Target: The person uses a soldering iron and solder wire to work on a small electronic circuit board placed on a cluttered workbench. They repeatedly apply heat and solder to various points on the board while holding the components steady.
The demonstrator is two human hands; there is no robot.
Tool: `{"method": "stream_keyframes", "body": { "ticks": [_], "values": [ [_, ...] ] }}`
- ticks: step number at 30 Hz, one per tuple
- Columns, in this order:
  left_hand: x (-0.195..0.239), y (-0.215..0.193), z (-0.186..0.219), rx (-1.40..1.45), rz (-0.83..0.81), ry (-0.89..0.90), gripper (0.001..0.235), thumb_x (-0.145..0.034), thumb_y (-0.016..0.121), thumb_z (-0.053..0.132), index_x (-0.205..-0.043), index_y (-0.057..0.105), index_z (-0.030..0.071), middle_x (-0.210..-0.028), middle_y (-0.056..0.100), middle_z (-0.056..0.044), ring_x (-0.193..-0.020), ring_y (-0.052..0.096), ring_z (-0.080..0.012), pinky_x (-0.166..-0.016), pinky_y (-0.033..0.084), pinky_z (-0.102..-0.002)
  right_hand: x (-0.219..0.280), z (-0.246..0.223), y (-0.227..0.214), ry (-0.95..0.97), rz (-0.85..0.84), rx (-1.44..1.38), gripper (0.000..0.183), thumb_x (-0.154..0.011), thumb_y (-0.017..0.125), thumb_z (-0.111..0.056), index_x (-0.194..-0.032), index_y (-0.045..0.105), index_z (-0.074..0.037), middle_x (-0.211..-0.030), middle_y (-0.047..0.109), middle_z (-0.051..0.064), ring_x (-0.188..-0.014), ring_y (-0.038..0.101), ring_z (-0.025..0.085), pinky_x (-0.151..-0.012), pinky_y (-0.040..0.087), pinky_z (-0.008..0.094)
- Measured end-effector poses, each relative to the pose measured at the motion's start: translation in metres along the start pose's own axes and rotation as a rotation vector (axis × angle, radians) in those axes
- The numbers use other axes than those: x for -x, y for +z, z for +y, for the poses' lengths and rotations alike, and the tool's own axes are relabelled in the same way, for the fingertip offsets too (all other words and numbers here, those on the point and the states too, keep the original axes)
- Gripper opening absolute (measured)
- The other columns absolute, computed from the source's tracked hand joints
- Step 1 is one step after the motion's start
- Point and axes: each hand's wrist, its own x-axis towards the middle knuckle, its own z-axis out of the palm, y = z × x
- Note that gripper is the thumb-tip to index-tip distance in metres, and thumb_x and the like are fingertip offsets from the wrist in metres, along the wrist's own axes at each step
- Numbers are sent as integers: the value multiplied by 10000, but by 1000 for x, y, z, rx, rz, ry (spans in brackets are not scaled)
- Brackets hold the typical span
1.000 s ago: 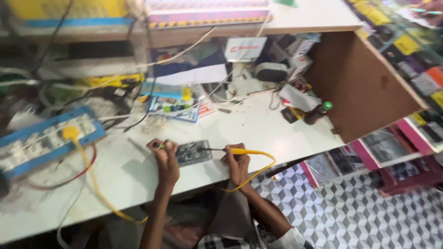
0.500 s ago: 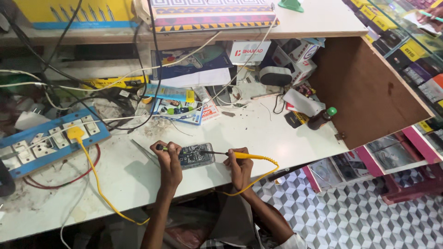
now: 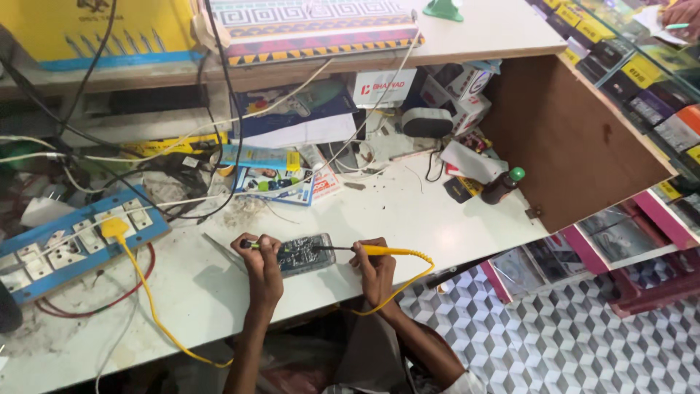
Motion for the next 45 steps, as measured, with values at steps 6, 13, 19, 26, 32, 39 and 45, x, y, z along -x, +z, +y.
{"method": "stream_keyframes", "body": {
  "ticks": [6, 13, 19, 26, 32, 39, 45],
  "values": [
    [3, -3, -7, 65, -19, 11, 224, -1134, 408, 261, -1188, 255, 107, -853, 483, -98, -827, 446, -165, -845, 440, -359, 1, 0, 0, 63, 15, 45, 253, -973, 678, -227, -975, 650, 25, -663, 670, 86, -610, 603, 117, -565, 455, 250],
    [1, -2, -10, 85, 11, -48, 248, -1107, 440, 263, -1169, 254, 110, -898, 498, -103, -846, 471, -169, -855, 442, -366, -1, 0, 1, -6, 6, 10, 256, -987, 665, -224, -968, 634, 29, -680, 669, 81, -631, 634, 117, -568, 469, 246],
    [1, -2, -2, 48, 10, -44, 258, -1109, 432, 275, -1156, 243, 105, -861, 502, -108, -827, 481, -171, -854, 467, -361, -1, -2, -1, 13, -32, -56, 241, -982, 658, -219, -981, 626, 20, -775, 697, 66, -664, 640, 106, -583, 490, 243],
    [5, 3, 4, 4, 17, -16, 229, -1115, 419, 254, -1154, 260, 94, -890, 503, -106, -835, 489, -174, -832, 454, -358, 1, 3, -6, 30, -25, -12, 241, -995, 669, -209, -991, 630, 29, -727, 671, 79, -650, 594, 110, -585, 454, 243],
    [1, 3, 5, 34, -2, -16, 211, -1121, 407, 253, -1147, 272, 94, -913, 523, -108, -867, 521, -168, -862, 464, -349, -2, 6, -6, -11, -24, -17, 221, -997, 658, -195, -983, 626, 23, -709, 673, 76, -659, 633, 110, -606, 483, 235],
    [-4, 1, 1, 9, 17, -39, 209, -1116, 403, 268, -1115, 272, 105, -882, 501, -90, -827, 519, -165, -828, 464, -341, -3, 15, -7, 48, -32, -49, 224, -1033, 633, -194, -970, 605, 19, -709, 673, 82, -642, 606, 119, -604, 476, 250],
    [3, -5, 9, 31, -19, -66, 217, -1136, 379, 280, -1119, 248, 108, -810, 470, -61, -809, 453, -147, -796, 411, -324, 0, 15, -4, 36, 37, -156, 205, -1067, 579, -192, -998, 528, -6, -708, 635, 80, -646, 633, 124, -623, 504, 244]
  ]
}}
